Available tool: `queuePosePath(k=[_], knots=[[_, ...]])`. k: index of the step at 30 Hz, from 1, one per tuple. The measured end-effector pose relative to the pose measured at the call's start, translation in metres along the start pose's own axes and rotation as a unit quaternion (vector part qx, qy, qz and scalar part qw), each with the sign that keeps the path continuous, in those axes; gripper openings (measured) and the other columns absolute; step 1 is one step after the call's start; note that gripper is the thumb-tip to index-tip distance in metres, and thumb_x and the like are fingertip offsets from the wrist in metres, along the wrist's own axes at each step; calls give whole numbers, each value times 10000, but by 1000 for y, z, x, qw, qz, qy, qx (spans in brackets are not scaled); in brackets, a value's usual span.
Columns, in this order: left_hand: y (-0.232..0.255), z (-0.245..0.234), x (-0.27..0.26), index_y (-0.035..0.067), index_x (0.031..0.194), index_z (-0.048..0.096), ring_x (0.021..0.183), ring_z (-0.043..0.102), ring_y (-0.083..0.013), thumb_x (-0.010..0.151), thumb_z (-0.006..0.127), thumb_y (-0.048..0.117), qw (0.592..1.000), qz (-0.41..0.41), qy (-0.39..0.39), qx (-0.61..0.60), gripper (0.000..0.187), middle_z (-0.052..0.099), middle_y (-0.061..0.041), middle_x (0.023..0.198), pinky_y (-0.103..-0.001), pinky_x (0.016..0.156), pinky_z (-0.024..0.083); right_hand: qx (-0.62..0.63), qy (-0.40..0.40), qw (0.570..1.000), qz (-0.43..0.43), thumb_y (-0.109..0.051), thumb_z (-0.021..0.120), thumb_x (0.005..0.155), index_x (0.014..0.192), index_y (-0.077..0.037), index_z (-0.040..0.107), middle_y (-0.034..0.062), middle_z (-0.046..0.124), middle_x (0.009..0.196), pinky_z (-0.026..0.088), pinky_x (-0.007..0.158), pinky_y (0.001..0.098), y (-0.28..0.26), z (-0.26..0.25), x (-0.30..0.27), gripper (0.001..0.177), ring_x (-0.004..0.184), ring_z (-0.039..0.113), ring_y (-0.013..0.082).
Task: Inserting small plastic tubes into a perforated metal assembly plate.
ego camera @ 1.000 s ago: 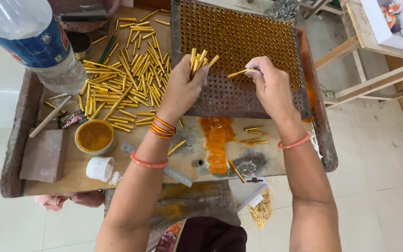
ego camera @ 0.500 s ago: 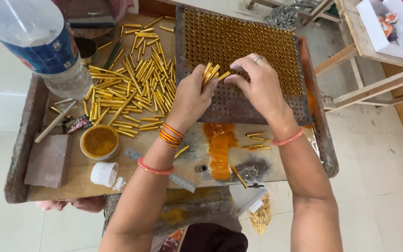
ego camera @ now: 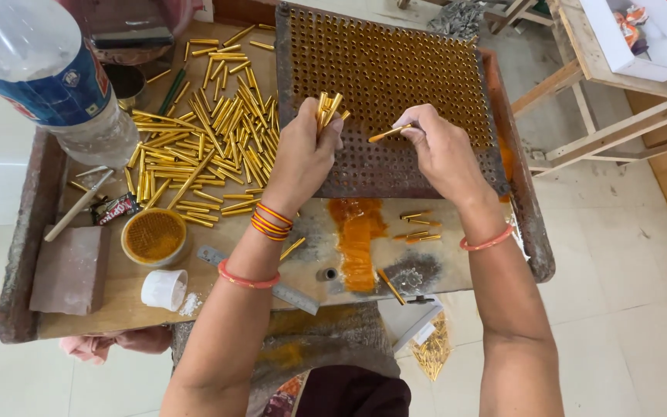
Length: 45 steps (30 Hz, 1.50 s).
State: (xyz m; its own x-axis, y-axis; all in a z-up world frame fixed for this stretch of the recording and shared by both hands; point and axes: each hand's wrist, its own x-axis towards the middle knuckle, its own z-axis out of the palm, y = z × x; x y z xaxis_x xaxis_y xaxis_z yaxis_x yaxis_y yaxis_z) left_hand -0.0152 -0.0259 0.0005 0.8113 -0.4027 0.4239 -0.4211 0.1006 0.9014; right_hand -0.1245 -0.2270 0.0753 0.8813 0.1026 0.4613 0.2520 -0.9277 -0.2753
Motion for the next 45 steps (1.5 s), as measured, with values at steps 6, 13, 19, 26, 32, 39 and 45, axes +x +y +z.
queuePosePath(k=[6, 13, 19, 26, 32, 39, 45], knots=[[24, -5, 0, 38, 983, 571, 640, 697, -223, 1020, 625, 172, 999, -40, -12, 10, 149, 671, -87, 700, -351, 615, 525, -75, -26, 996, -50, -48, 697, 1000, 1112, -30, 595, 176, 681, 990, 536, 797, 479, -11, -2, 10, 152, 951, 668, 398], [21, -5, 3, 19, 940, 506, 660, 721, -204, 1013, 625, 175, 998, -39, -55, 3, 210, 691, -81, 707, -362, 619, 534, 79, -17, 997, 8, -103, 807, 872, 1118, 32, 692, 133, 684, 988, 560, 796, 344, -29, 7, 29, 304, 904, 697, 262], [11, -4, 4, 8, 954, 519, 642, 679, -240, 1056, 624, 194, 998, -51, -6, 31, 237, 648, -112, 688, -373, 608, 510, 218, 23, 973, 70, -26, 704, 1021, 1137, -28, 701, 133, 743, 999, 589, 813, 330, -10, 10, 19, 116, 892, 718, 283], [4, -6, 5, 33, 972, 470, 635, 689, -221, 1045, 563, 163, 999, -50, 9, -1, 176, 667, -78, 690, -361, 606, 518, -34, 14, 999, 1, 2, 633, 1029, 1140, -28, 600, 178, 712, 968, 560, 726, 420, -2, 10, 19, 119, 898, 722, 359], [3, -4, 4, 19, 954, 462, 644, 699, -236, 1050, 597, 165, 999, -39, 11, 19, 221, 674, -91, 698, -366, 605, 521, -94, -9, 994, -58, -69, 676, 1009, 1097, -38, 615, 145, 708, 979, 552, 752, 437, -5, 12, 27, 111, 913, 702, 346], [1, -6, 5, 26, 992, 444, 652, 710, -209, 1043, 605, 159, 1000, -30, 5, -1, 215, 691, -74, 706, -354, 608, 530, -146, 53, 983, -97, -240, 825, 901, 940, -52, 695, 100, 689, 936, 538, 779, 389, -28, 24, 44, 232, 904, 671, 309], [18, -6, 4, 21, 1011, 434, 609, 653, -174, 1038, 598, 175, 995, -60, -30, -74, 226, 652, -69, 720, -325, 543, 515, 467, -39, 851, 236, -169, 750, 934, 1089, -67, 726, 9, 726, 954, 488, 640, 240, -35, 45, 28, 188, 801, 663, 87]])
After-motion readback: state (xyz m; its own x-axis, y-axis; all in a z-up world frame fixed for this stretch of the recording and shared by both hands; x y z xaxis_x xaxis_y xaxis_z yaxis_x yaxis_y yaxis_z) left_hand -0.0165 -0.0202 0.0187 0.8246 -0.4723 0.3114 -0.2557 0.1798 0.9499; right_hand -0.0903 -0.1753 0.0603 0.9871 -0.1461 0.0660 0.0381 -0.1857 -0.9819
